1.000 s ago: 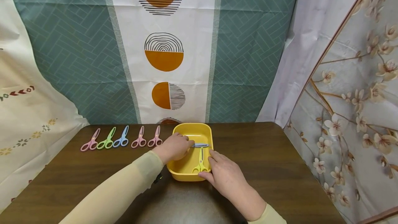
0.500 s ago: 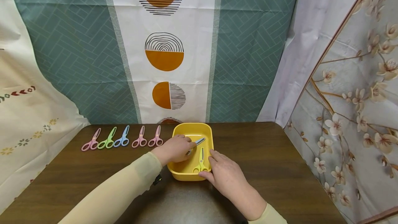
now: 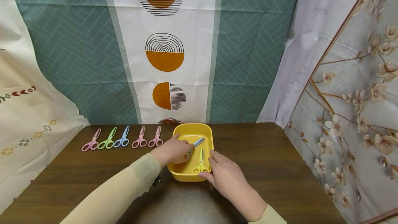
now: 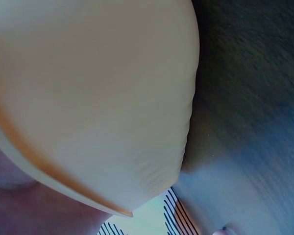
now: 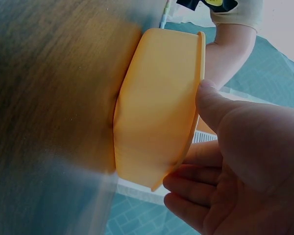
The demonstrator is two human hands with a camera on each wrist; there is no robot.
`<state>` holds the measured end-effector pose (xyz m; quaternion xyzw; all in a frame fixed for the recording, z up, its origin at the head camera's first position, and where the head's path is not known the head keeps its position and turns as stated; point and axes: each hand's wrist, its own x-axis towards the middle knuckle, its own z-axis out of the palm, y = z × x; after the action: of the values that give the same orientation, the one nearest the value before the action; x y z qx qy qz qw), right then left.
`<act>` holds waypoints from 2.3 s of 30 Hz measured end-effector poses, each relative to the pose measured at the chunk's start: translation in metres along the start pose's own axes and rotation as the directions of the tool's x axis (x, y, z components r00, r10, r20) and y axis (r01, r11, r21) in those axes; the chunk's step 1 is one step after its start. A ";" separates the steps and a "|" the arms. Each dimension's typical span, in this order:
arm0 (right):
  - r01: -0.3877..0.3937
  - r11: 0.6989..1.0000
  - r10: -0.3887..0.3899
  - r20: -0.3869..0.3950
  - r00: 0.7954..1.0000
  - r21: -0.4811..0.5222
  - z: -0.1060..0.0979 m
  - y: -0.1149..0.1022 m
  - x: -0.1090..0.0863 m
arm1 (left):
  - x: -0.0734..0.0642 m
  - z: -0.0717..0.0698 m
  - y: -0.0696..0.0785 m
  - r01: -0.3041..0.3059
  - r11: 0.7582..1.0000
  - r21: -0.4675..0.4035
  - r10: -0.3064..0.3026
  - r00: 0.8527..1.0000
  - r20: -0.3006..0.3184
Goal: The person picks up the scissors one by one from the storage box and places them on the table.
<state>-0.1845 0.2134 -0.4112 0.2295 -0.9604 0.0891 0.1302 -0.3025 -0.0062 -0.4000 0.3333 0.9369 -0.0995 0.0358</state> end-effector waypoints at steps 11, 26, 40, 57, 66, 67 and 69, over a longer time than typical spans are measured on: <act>-0.016 1.000 0.016 0.016 1.000 0.002 0.001 0.000 0.002 | -0.002 0.001 0.002 -0.012 1.000 -0.012 0.012 0.999 -0.039; -0.004 1.000 0.004 -0.002 1.000 0.000 0.001 0.000 -0.001 | -0.001 0.007 0.006 -0.009 1.000 0.001 0.009 0.993 -0.115; -0.009 1.000 0.009 0.003 1.000 -0.004 0.002 -0.002 0.001 | -0.004 0.008 0.007 -0.015 1.000 0.004 0.015 0.985 -0.171; -0.011 1.000 0.011 -0.004 1.000 0.002 0.002 -0.001 0.000 | -0.015 -0.006 0.012 -0.013 0.999 -0.033 0.004 0.963 -0.270; 0.001 1.000 -0.002 -0.027 1.000 -0.021 0.004 -0.001 0.001 | -0.031 -0.012 0.010 0.024 0.996 -0.083 -0.051 0.938 -0.342; 0.001 1.000 -0.001 -0.025 1.000 -0.021 0.004 -0.001 0.001 | -0.033 -0.012 0.010 0.024 0.996 -0.091 -0.055 0.933 -0.355; 0.000 1.000 -0.001 -0.027 1.000 -0.021 0.004 -0.001 0.001 | -0.038 -0.012 0.009 0.025 0.994 -0.111 -0.066 0.922 -0.382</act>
<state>-0.1858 0.2112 -0.4142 0.2271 -0.9595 0.0821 0.1453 -0.2669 -0.0203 -0.3844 0.3223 0.9370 0.0160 -0.1339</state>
